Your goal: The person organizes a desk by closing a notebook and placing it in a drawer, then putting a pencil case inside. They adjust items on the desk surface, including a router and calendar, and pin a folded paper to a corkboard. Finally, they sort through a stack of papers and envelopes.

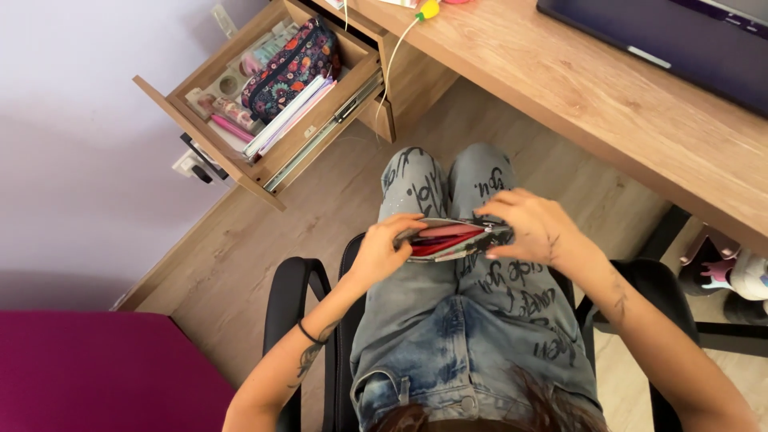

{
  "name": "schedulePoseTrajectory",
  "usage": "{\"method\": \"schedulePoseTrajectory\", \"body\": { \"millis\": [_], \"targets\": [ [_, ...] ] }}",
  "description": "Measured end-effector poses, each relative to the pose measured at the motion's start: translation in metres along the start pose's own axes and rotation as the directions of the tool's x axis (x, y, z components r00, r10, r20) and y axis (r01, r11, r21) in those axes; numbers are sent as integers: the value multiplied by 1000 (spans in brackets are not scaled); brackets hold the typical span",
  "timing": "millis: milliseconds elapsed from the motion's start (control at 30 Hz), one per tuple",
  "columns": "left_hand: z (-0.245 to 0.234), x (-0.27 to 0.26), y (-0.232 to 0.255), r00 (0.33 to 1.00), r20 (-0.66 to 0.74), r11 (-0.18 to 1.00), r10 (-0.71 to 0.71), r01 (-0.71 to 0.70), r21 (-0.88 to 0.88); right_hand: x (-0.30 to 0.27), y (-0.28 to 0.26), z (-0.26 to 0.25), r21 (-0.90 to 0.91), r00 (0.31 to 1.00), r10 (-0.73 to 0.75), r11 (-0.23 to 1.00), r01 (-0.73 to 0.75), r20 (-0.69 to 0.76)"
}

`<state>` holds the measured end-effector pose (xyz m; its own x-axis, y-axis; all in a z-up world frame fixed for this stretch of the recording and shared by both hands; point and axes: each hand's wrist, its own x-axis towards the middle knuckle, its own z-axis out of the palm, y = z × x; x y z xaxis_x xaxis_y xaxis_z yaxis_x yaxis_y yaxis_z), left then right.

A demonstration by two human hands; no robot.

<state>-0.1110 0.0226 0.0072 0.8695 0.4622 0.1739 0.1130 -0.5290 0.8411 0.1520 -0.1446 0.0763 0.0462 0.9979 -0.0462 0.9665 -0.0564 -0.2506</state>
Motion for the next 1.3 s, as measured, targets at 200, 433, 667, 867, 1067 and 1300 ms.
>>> {"method": "schedulePoseTrajectory", "body": {
  "millis": [200,433,667,867,1067,1300],
  "targets": [
    [39,32,27,947,-85,825,309,-223,519,6,45,36,159,981,168,971,-181,95],
    [38,71,49,918,237,908,317,-366,205,12,36,31,325,991,120,937,-130,52],
    [31,60,39,855,428,831,294,-450,328,23,23,33,338,995,16,940,-48,96],
    [51,43,-6,808,401,570,432,-589,572,40,16,53,384,985,-122,921,67,120],
    [8,1,-23,671,286,304,683,-618,725,58,-11,49,582,964,-184,812,40,191],
    [-100,-109,-52,839,198,218,506,-347,912,109,-2,49,645,966,-226,758,96,122]
  ]
}}
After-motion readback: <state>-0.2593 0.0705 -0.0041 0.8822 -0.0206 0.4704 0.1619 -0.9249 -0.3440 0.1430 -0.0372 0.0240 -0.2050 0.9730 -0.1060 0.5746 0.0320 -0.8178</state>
